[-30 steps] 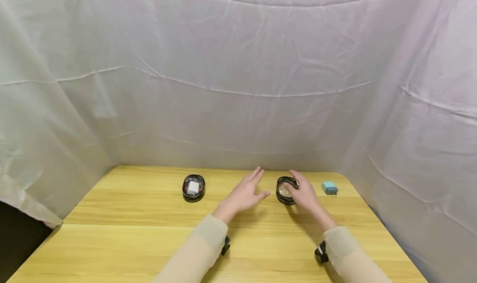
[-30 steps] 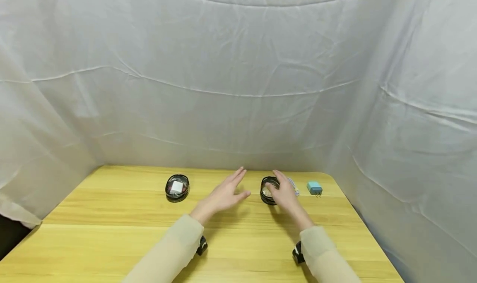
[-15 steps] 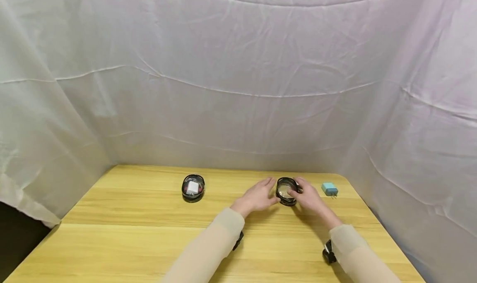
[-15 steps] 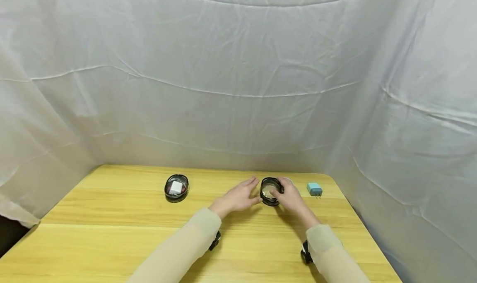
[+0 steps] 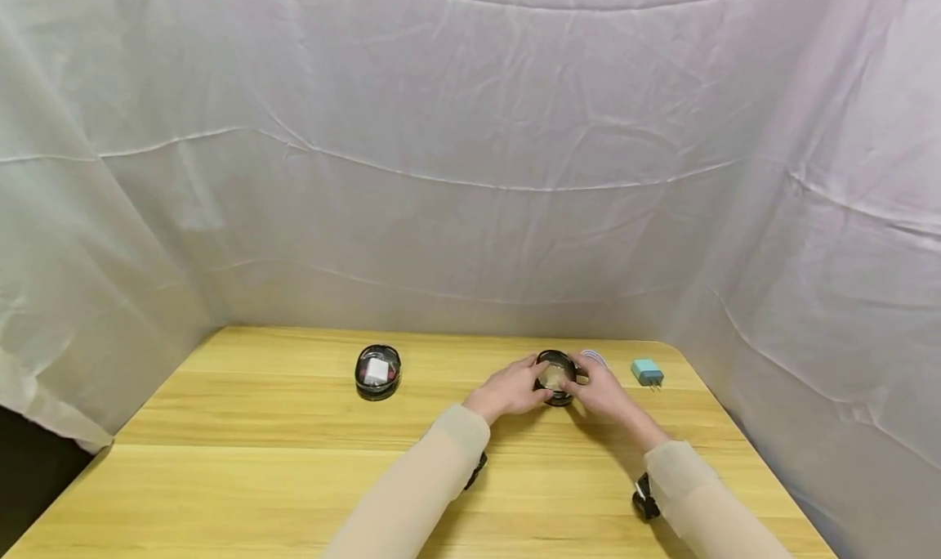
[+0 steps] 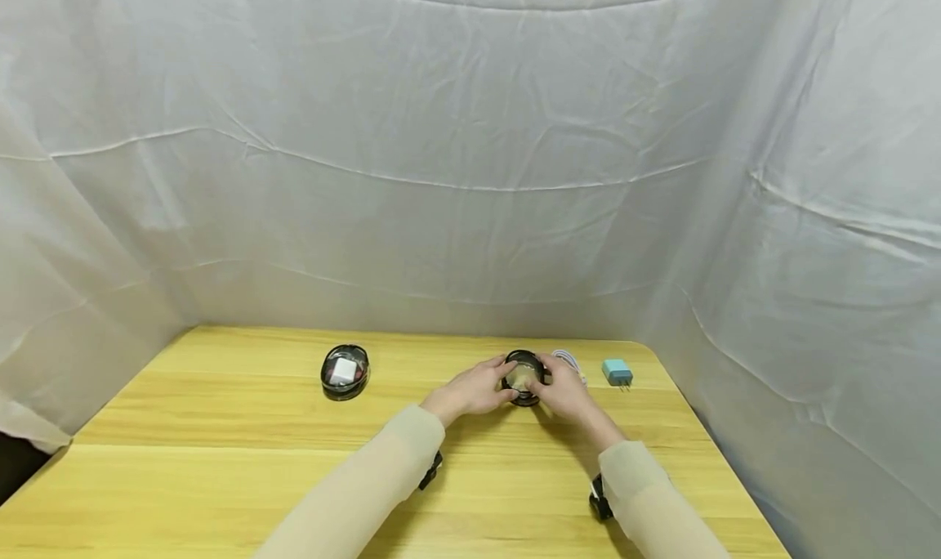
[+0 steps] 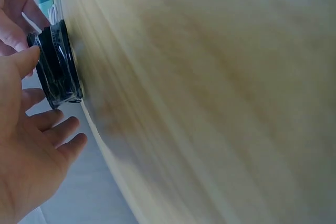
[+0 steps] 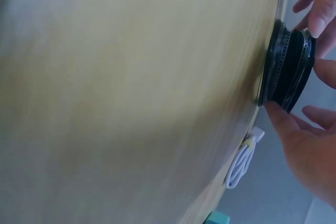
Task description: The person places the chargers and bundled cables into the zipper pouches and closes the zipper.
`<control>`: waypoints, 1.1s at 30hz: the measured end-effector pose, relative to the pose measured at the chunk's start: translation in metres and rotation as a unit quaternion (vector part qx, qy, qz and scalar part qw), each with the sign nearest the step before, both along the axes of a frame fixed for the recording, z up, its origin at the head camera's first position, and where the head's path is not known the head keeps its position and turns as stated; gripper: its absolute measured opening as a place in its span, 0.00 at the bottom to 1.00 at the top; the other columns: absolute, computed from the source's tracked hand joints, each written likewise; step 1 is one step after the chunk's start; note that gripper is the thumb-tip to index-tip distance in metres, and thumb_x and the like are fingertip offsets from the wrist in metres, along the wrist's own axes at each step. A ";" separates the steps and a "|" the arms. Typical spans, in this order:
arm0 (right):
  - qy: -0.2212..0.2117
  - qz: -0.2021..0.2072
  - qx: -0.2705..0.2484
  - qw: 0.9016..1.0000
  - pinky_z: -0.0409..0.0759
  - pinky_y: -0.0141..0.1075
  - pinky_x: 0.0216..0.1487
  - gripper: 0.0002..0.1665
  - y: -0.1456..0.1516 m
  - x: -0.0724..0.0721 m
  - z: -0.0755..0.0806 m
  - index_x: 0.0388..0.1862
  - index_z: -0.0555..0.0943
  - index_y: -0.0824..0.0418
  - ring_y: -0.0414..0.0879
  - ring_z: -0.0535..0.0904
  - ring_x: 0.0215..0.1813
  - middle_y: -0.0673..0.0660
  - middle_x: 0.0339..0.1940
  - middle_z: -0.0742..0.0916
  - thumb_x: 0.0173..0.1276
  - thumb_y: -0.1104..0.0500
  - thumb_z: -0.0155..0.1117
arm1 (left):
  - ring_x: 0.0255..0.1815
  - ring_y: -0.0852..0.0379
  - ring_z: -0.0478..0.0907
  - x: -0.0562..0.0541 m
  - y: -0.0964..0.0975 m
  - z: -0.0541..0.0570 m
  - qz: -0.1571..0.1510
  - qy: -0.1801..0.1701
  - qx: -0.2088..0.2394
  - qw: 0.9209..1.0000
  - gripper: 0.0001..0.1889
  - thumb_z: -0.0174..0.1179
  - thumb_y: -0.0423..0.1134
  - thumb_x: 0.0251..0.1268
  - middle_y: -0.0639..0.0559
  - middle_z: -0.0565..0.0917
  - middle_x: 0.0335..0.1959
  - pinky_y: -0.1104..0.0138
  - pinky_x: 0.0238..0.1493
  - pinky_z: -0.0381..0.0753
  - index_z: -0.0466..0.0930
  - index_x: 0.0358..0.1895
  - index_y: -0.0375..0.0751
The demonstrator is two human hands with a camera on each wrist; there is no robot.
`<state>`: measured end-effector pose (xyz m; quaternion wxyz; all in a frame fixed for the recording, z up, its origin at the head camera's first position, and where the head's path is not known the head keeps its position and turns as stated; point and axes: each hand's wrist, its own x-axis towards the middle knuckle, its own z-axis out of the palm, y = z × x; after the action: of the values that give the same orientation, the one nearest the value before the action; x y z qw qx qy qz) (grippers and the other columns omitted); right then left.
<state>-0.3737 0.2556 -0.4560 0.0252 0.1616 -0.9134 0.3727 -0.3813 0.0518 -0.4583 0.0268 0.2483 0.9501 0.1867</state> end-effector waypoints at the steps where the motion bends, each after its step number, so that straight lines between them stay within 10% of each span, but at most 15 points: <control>1: 0.001 0.001 -0.001 1.000 0.78 0.59 0.64 0.36 -0.001 0.001 0.000 0.76 0.64 0.77 0.76 0.73 0.68 0.79 0.72 0.71 0.76 0.64 0.64 | 0.81 0.46 0.61 0.000 -0.001 0.000 0.002 -0.004 0.001 1.000 0.34 0.53 0.58 0.80 0.45 0.59 0.83 0.50 0.75 0.68 0.60 0.83 0.54; 12: -0.040 0.034 -0.026 0.998 0.77 0.60 0.66 0.38 -0.014 0.009 0.003 0.75 0.67 0.75 0.73 0.72 0.71 0.76 0.73 0.73 0.72 0.61 0.70 | 0.77 0.46 0.67 0.013 -0.028 0.005 -0.002 0.012 -0.015 1.000 0.33 0.57 0.59 0.77 0.46 0.67 0.79 0.49 0.72 0.72 0.68 0.79 0.50; 33: -0.070 0.134 -0.053 0.987 0.83 0.51 0.61 0.42 -0.092 0.056 0.003 0.71 0.71 0.74 0.72 0.75 0.68 0.74 0.72 0.72 0.62 0.62 0.80 | 0.56 0.51 0.80 0.080 -0.124 0.010 -0.026 0.073 -0.046 0.996 0.32 0.68 0.57 0.67 0.46 0.78 0.60 0.56 0.60 0.82 0.78 0.68 0.44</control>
<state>-0.3175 0.1641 -0.4525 -0.0809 0.2547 -0.8619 0.4311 -0.3009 -0.0717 -0.4481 -0.0263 0.2839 0.9505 0.1231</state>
